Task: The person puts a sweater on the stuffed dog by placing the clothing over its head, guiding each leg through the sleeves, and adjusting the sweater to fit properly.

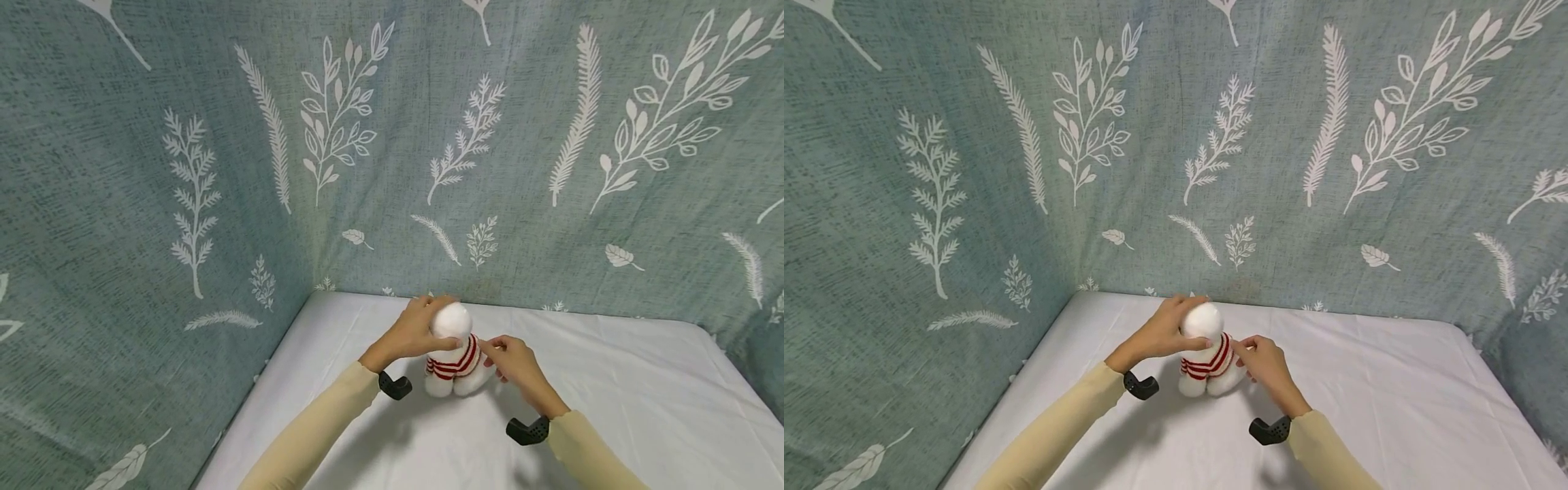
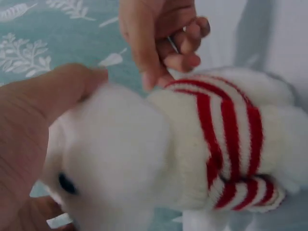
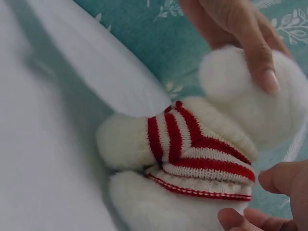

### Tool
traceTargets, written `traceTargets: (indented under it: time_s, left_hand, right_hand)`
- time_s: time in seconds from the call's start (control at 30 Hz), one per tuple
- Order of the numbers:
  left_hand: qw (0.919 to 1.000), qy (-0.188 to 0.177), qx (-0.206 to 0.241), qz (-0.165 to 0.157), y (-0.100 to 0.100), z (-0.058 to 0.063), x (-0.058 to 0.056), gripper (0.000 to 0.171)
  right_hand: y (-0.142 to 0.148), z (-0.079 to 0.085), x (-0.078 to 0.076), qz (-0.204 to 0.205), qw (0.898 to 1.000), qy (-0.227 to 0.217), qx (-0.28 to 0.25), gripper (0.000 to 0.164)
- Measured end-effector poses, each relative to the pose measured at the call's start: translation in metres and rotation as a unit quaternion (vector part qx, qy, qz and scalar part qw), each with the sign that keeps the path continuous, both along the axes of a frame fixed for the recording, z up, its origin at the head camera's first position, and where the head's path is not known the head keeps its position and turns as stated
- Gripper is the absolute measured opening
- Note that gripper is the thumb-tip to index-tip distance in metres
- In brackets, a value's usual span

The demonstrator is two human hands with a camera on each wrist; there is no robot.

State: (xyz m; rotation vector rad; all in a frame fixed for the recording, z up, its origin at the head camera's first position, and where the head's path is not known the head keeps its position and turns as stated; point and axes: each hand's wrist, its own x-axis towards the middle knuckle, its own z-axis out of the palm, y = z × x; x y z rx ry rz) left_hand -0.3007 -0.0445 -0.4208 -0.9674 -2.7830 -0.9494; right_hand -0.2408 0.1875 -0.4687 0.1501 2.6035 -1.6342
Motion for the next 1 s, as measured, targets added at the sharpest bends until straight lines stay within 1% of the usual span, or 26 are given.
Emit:
traceTargets:
  time_s: [0.07, 0.13, 0.23, 0.33, 0.4, 0.53, 0.7, 0.87, 0.93, 1.0]
  left_hand:
    - [0.9995, 0.02, -0.02, -0.01, 0.001, 0.0, -0.001, 0.076]
    - [0.9992, 0.027, -0.021, -0.02, 0.002, 0.0, -0.002, 0.072]
    - [0.9984, 0.024, -0.023, -0.045, 0.0, 0.001, -0.004, 0.068]
    - [0.9975, 0.023, -0.032, -0.059, -0.004, 0.002, -0.006, 0.067]
    - [0.9974, 0.026, -0.039, -0.055, -0.006, 0.003, -0.008, 0.066]
    - [0.9973, 0.041, -0.054, -0.031, -0.011, 0.004, -0.01, 0.065]
    - [0.9938, 0.078, -0.079, -0.004, -0.013, 0.004, -0.008, 0.06]
    - [0.9867, 0.118, -0.111, 0.009, -0.014, 0.004, -0.008, 0.051]
    - [0.9818, 0.133, -0.135, 0.014, -0.014, 0.002, -0.008, 0.048]
    - [0.974, 0.151, -0.168, 0.02, -0.013, 0.001, -0.008, 0.044]
  right_hand:
    - [-0.003, -0.001, -0.003, -0.001, 1.0, -0.002, 0.009, 0.043]
    - [-0.005, -0.001, -0.004, -0.003, 1.0, -0.004, 0.015, 0.043]
    - [-0.007, -0.001, -0.006, -0.008, 1.0, -0.006, 0.022, 0.038]
    - [-0.008, 0.001, -0.008, -0.006, 1.0, -0.005, 0.028, 0.031]
    - [-0.009, 0.001, -0.009, -0.006, 1.0, -0.007, 0.027, 0.026]
    - [-0.009, 0.0, -0.009, -0.001, 1.0, -0.018, 0.02, 0.02]
    - [-0.001, -0.003, -0.006, -0.001, 0.999, -0.028, 0.016, 0.017]
    - [0.012, -0.006, -0.002, 0.003, 0.999, -0.028, 0.019, 0.018]
    - [0.016, -0.007, -0.002, 0.002, 0.999, -0.03, 0.024, 0.018]
    - [0.017, -0.008, -0.001, 0.0, 0.999, -0.031, 0.032, 0.017]
